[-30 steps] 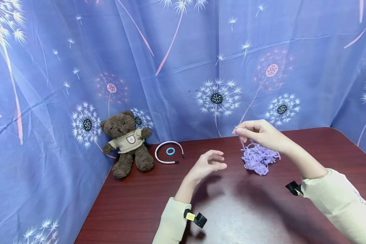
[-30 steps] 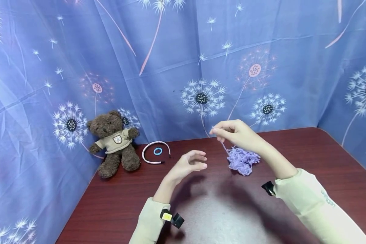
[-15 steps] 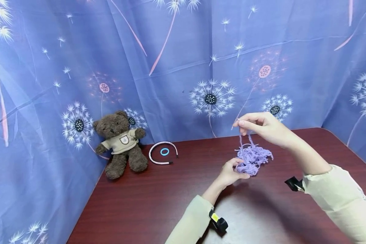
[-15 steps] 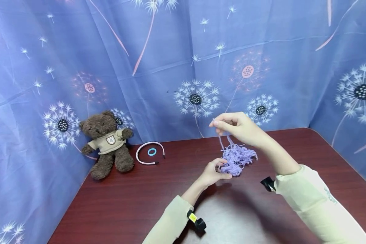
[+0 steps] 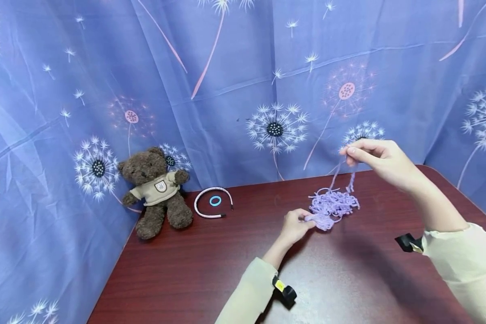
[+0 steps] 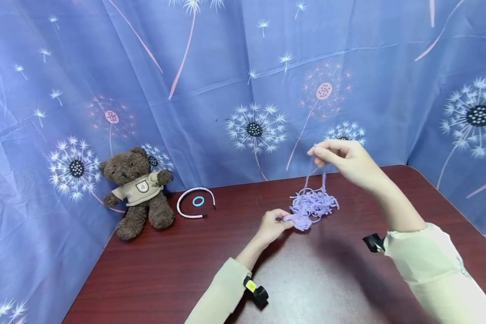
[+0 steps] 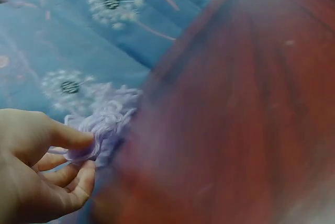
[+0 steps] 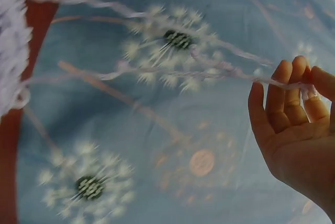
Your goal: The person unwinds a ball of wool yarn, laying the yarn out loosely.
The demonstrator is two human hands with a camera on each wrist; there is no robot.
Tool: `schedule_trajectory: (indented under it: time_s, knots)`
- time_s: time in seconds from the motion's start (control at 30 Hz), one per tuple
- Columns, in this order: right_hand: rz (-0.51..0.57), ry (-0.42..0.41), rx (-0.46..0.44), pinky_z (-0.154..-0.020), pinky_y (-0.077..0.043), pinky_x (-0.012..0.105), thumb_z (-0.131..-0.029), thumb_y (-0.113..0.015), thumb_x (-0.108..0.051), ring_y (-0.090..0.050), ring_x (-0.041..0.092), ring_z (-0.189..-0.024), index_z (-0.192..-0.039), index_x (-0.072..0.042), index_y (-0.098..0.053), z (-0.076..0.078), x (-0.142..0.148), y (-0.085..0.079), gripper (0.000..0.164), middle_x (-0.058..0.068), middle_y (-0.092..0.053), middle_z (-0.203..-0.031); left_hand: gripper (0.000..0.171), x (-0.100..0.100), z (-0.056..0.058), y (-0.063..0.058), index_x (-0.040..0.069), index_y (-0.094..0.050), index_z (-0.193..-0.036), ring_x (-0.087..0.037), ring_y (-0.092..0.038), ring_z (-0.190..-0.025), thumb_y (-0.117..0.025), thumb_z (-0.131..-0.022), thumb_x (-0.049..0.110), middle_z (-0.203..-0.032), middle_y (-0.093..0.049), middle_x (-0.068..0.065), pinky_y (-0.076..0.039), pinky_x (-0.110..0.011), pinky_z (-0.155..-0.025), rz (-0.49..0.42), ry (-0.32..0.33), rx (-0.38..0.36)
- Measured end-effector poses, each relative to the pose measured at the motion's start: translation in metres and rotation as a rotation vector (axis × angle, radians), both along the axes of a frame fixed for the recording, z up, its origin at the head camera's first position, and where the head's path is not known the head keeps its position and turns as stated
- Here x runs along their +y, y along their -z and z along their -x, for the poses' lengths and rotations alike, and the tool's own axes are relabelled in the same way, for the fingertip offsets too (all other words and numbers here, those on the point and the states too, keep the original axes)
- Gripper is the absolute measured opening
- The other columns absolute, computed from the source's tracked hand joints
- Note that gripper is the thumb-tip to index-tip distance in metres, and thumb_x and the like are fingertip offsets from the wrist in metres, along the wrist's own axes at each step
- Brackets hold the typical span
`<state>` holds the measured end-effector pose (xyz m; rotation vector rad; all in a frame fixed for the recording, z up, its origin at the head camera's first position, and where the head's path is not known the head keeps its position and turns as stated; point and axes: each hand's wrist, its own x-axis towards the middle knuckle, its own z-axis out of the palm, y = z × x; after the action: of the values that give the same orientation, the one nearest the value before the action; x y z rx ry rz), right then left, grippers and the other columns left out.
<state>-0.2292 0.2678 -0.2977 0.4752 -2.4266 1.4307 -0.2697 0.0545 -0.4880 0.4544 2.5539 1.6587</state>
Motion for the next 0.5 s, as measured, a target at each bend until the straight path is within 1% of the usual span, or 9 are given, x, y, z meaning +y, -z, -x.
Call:
schedule_trajectory:
  time_s: [0.1,0.2,0.27,0.3,0.37,0.5]
  knots:
    - [0.002,0.066,-0.015,-0.074,-0.046,0.008,-0.099,-0.056,-0.016,-0.061,-0.002,-0.079,-0.102,-0.015,-0.073,0.007,0.015,0.015,0.017,-0.014,-0.068,-0.078,0.019,-0.022,0.007,-0.014,-0.005,-0.07,-0.096,0.0,-0.055,-0.068,-0.073,-0.077,0.0,-0.092,-0.073,-0.017,-0.047,-0.012,-0.063,-0.095,-0.009,-0.018]
    - [-0.014,0.124,-0.034,-0.073,-0.045,0.006,-0.099,-0.056,-0.019,-0.061,-0.004,-0.077,-0.101,-0.017,-0.073,0.014,0.033,0.034,0.017,-0.014,-0.067,-0.076,0.021,-0.048,0.012,-0.033,-0.008,-0.068,-0.1,-0.002,-0.054,-0.072,-0.07,-0.08,-0.001,-0.097,-0.07,-0.023,-0.047,-0.014,-0.067,-0.186,0.002,-0.001]
    - [-0.017,0.143,-0.061,-0.074,-0.043,0.004,-0.099,-0.056,-0.021,-0.06,-0.005,-0.077,-0.101,-0.019,-0.073,0.018,0.046,0.049,0.018,-0.017,-0.067,-0.076,0.022,-0.066,0.012,-0.047,-0.009,-0.066,-0.102,-0.003,-0.054,-0.072,-0.069,-0.082,-0.002,-0.097,-0.069,-0.024,-0.048,-0.016,-0.067,-0.227,0.009,0.013]
    - [-0.019,0.149,-0.076,-0.074,-0.042,0.004,-0.1,-0.055,-0.021,-0.06,-0.006,-0.077,-0.101,-0.02,-0.073,0.019,0.052,0.057,0.018,-0.019,-0.067,-0.076,0.023,-0.074,0.012,-0.053,-0.01,-0.065,-0.103,-0.004,-0.055,-0.072,-0.068,-0.083,-0.002,-0.095,-0.069,-0.024,-0.049,-0.017,-0.067,-0.245,0.013,0.012]
    - [-0.02,0.138,-0.106,-0.074,-0.042,0.002,-0.1,-0.054,-0.022,-0.061,-0.009,-0.077,-0.102,-0.021,-0.073,0.022,0.063,0.071,0.019,-0.023,-0.067,-0.078,0.024,-0.089,0.012,-0.065,-0.011,-0.064,-0.106,-0.006,-0.057,-0.07,-0.067,-0.084,-0.002,-0.09,-0.068,-0.018,-0.051,-0.019,-0.066,-0.29,0.009,-0.006]
    - [-0.068,0.139,-0.138,-0.072,-0.04,0.0,-0.101,-0.052,-0.025,-0.054,-0.022,-0.083,-0.106,-0.017,-0.071,0.024,0.08,0.095,0.022,-0.035,-0.064,-0.083,0.025,-0.114,0.011,-0.083,-0.013,-0.059,-0.109,-0.007,-0.06,-0.069,-0.064,-0.087,-0.002,-0.083,-0.064,-0.001,-0.057,-0.023,-0.068,-0.38,-0.009,-0.03]
